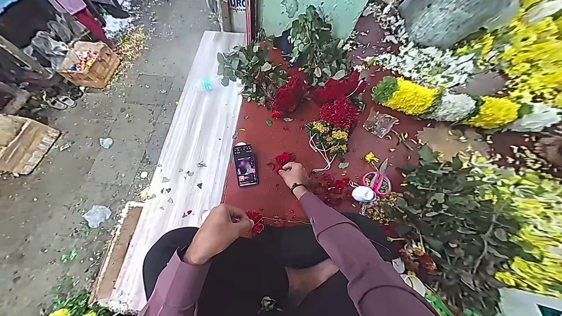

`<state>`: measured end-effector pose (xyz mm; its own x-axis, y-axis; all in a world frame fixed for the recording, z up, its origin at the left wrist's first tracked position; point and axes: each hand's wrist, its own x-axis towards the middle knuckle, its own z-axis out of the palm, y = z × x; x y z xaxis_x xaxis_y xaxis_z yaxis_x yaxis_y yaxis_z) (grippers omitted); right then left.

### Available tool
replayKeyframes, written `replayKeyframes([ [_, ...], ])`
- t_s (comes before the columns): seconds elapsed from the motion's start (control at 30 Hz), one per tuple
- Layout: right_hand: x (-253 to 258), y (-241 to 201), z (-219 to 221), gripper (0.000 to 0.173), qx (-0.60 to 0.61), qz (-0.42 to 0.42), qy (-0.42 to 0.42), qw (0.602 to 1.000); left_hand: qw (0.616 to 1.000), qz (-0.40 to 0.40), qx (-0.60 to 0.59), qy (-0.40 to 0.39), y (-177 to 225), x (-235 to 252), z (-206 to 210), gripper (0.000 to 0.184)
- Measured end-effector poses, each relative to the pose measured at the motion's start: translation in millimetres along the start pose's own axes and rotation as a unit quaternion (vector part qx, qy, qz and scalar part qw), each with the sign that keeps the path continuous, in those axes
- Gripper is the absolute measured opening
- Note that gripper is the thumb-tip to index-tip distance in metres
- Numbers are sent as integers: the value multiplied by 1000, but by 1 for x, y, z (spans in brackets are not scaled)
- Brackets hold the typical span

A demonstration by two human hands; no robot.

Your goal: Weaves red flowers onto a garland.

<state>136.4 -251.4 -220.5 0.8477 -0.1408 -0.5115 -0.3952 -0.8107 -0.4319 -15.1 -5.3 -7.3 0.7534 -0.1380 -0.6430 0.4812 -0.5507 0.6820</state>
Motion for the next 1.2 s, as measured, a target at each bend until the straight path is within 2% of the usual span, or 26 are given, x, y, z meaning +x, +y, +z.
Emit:
replayKeyframes([
  [0.17, -19, 7, -25, 22, 203, -42, -28, 978, 1000, -6, -20, 15, 3, -3, -4, 22],
  [0.3, -30, 11, -34, 38, 229, -34, -29, 972, 999, 1, -30, 9, 4, -4, -5, 24],
  [0.4, -44, 1, -44, 20, 239, -56, -21, 969, 999, 0, -48, 17, 2, -5, -5, 26],
  [0.5, -69, -15, -60, 16, 262, -107, -48, 958, 996, 6, -84, 28, 3, -5, -6, 29],
  [0.57, -93, -25, -74, 17, 309, -187, -97, 927, 991, 11, -133, 33, 6, -3, -6, 30],
  [0.67, -129, -41, -98, 13, 348, -329, -243, 844, 967, 12, -251, 33, 12, -3, -6, 44],
  [0.7, -138, -47, -103, 11, 343, -362, -287, 818, 960, 12, -280, 29, 14, -3, -5, 48],
  [0.77, -152, -54, -104, 10, 324, -397, -332, 792, 950, 20, -311, 25, 15, -1, -3, 50],
  [0.8, -157, -56, -102, 10, 316, -400, -332, 794, 948, 23, -316, 20, 15, 0, -1, 51],
  [0.97, -171, -64, -100, 15, 294, -335, -251, 859, 945, 37, -325, 4, 17, 3, 4, 55],
  [1.13, -169, -65, -102, 27, 338, -303, -275, 847, 947, 26, -321, -1, 18, 4, 8, 56],
  [1.2, -167, -63, -102, 35, 343, -318, -302, 831, 944, 25, -329, 0, 17, 4, 9, 57],
])
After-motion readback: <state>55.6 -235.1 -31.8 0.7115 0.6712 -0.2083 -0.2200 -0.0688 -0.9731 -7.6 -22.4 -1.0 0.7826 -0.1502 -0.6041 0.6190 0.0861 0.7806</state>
